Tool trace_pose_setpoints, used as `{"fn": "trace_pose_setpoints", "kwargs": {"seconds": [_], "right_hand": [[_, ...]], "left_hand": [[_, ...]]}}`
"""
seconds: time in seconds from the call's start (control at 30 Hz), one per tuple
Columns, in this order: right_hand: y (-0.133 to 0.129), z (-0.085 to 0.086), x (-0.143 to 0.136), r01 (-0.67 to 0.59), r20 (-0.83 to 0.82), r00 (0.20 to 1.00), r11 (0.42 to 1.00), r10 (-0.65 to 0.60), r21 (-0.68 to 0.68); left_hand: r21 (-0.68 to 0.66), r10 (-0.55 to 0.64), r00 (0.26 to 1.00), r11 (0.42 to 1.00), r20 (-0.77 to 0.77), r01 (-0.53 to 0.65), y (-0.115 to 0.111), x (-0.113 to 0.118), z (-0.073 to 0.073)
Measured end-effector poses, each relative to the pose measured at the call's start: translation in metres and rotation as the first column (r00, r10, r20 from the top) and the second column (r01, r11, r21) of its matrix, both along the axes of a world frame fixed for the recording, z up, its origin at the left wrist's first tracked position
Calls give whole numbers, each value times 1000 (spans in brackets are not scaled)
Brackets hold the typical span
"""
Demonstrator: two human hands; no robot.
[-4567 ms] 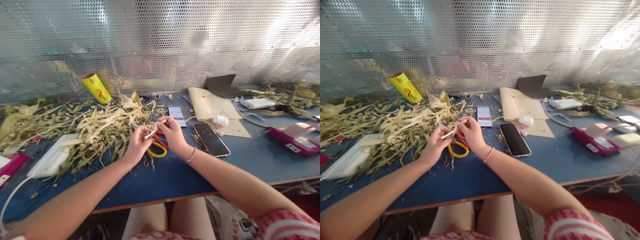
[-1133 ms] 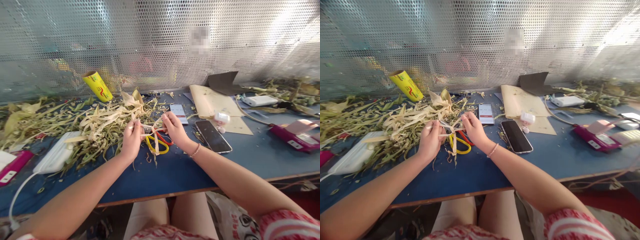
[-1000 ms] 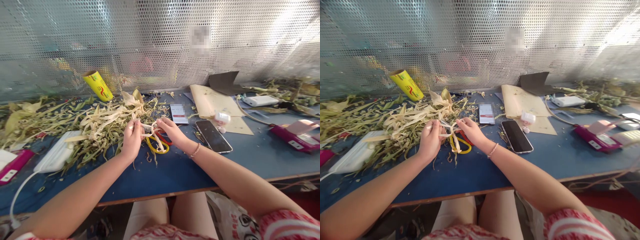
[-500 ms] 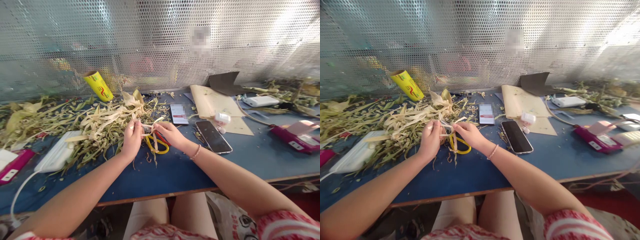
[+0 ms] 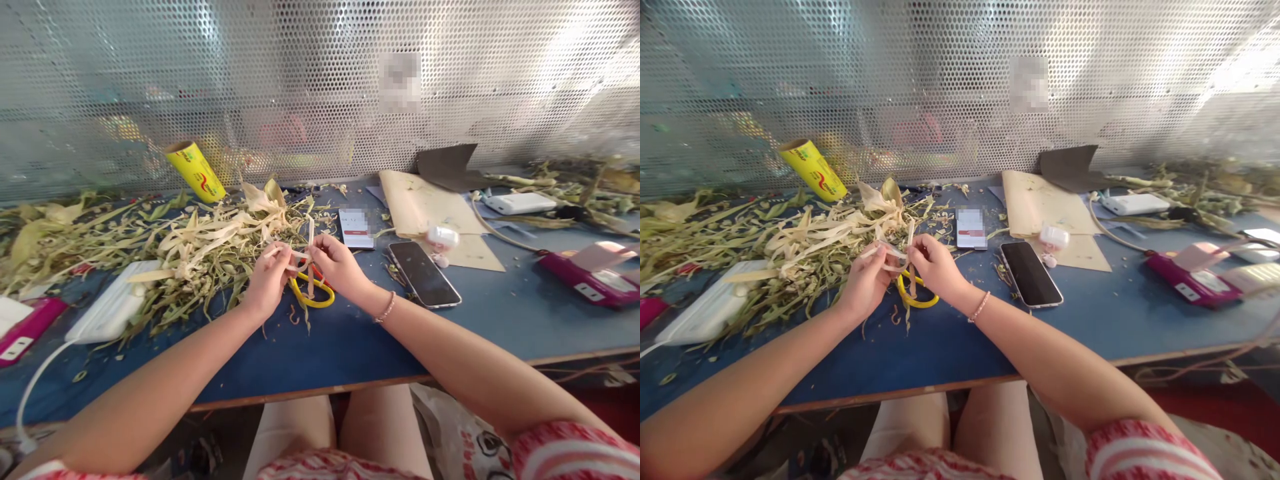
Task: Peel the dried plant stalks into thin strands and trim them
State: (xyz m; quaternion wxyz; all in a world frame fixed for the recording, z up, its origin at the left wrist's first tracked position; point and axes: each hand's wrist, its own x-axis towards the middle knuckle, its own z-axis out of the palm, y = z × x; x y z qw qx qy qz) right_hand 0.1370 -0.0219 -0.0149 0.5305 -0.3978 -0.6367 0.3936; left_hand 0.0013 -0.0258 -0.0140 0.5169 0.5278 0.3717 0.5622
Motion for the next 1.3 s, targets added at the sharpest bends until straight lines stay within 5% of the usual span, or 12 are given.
{"fn": "trace_pose_setpoints", "kwargs": {"seconds": [0.3, 0.53, 0.77, 1.3], "right_hand": [[-2, -2, -5, 18, -165, 986, 1000, -21, -17], [-7, -3, -7, -18, -30, 999, 1000, 19, 20], [-10, -5, -13, -29, -22, 999, 999, 30, 43], [-13, -6, -12, -80, -36, 996, 995, 83, 56]], "left_hand": [[-131, -120, 984, 982, 130, 137, -2, 5, 2], [55, 22, 957, 998, -289, -6, -6, -1, 3], [187, 205, 853, 974, -479, -130, -9, 0, 3], [241, 255, 881, 956, -398, -167, -5, 1, 3]]}}
